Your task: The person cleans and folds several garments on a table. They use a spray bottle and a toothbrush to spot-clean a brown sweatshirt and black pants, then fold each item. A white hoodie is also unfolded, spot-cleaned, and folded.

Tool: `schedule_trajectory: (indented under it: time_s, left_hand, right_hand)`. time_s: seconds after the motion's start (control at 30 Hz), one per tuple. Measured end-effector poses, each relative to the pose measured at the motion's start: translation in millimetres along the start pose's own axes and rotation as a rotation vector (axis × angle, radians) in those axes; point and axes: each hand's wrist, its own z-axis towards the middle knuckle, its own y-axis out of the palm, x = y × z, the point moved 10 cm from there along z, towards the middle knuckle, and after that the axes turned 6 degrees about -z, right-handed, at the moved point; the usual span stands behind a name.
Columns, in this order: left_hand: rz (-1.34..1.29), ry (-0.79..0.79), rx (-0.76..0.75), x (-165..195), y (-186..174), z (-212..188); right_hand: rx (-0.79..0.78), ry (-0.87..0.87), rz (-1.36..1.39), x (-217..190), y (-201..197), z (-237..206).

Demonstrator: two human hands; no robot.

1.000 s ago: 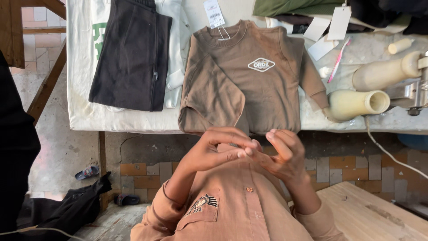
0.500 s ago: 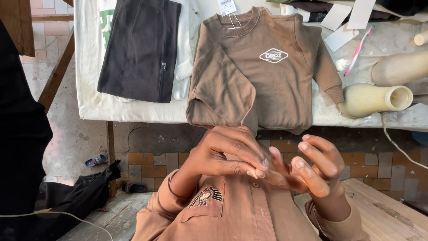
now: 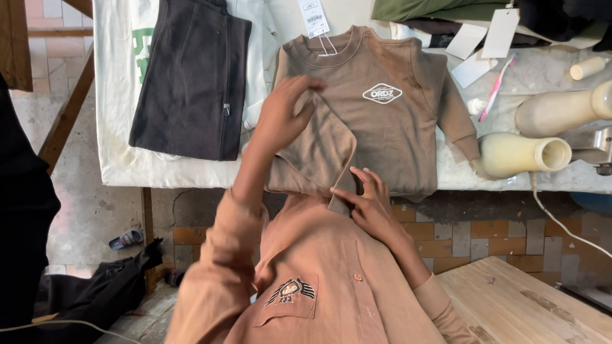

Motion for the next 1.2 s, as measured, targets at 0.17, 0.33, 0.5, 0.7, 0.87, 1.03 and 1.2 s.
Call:
schedule_trajectory:
  time_s: [0.17,0.33,0.5,0.7,0.87,1.03,1.2]
  left_hand:
    - [0.570,0.214,-0.166,-70,39,33]
    - [0.590,0.034,-0.255,-128,35,45]
    - [0.581,0.059,-0.127,-128,13,67]
    - [0.581,0.082,-0.072,-104,16,44]
    - [0.529,0.028,0.022,-104,-13,43]
    - [-0.183,-0.408,0.182,-138,-72,24]
    - [-1.075,-0.741,-0.021,-112,-37,-62]
  right_hand:
    - [-0.018,0.150,0.196,48,32,-25]
    - [0.238,0.821,0.682,178,28,-104]
    - [0.618,1.189,0.738,215,4,-153]
    - [0.503,1.257,0.480,188,20,-96]
    - [0.393,0.981,0.266,179,13,-16]
    - [0.672,0.948,0.706,118,-22,48]
    - [0.259,-0.004,0.610,-77,-60,168]
